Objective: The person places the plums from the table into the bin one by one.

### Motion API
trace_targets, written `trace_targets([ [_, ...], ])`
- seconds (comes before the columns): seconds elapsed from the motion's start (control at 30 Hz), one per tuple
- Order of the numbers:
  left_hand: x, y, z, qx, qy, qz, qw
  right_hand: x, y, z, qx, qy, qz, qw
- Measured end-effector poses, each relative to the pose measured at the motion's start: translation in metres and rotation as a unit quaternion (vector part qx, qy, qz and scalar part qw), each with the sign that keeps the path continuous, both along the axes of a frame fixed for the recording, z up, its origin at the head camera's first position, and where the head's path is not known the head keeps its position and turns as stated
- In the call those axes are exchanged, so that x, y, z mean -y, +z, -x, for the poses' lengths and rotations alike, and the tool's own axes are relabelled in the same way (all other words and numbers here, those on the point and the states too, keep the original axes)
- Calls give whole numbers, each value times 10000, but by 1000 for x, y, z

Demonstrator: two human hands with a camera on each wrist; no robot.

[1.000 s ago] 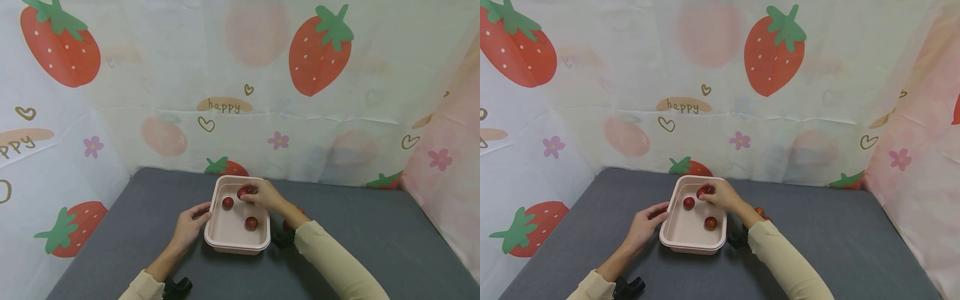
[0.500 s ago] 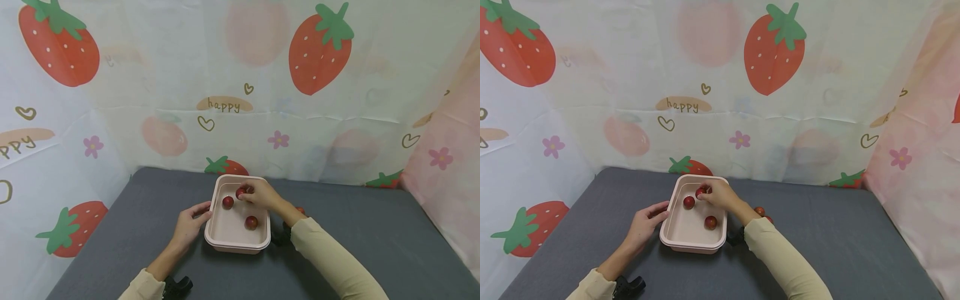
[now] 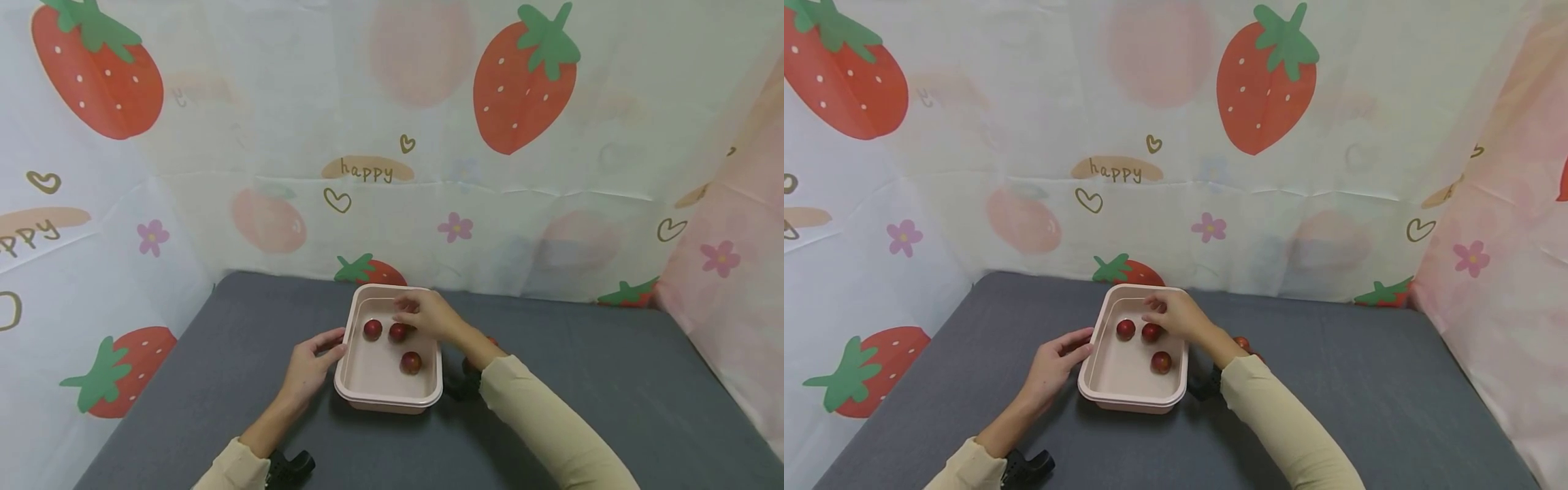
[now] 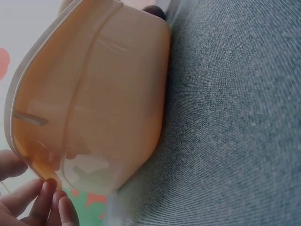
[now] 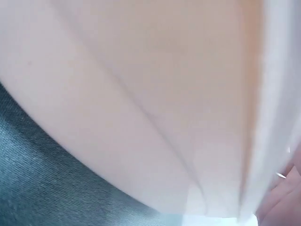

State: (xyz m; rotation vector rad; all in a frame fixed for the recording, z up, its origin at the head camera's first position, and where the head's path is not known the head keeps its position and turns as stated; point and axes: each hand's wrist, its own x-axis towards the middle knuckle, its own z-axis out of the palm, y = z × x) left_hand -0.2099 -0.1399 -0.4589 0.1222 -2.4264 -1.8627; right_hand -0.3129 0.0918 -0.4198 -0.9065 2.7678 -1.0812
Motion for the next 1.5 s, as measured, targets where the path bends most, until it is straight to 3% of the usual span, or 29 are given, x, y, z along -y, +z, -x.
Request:
trace_targets([
  [0.13, 0, 0, 0, 10, -12, -11, 10000, -8, 11, -6, 128, -86, 182, 9997],
  [0.33, 0, -3, 2, 43, 7, -5, 10000, -25, 27, -17, -34, -180, 434, 9989],
  [0.7, 0, -2, 2, 81, 5, -34, 10000, -78, 32, -42, -134, -630, 540, 9965],
  [1.13, 0, -2, 1, 51, -31, -172, 9998, -138, 3, -62, -1, -1296, 497, 9903],
  [1.5, -1, -1, 1, 68, -25, -177, 9998, -162, -25, -69, 268, -1662, 91, 9857],
])
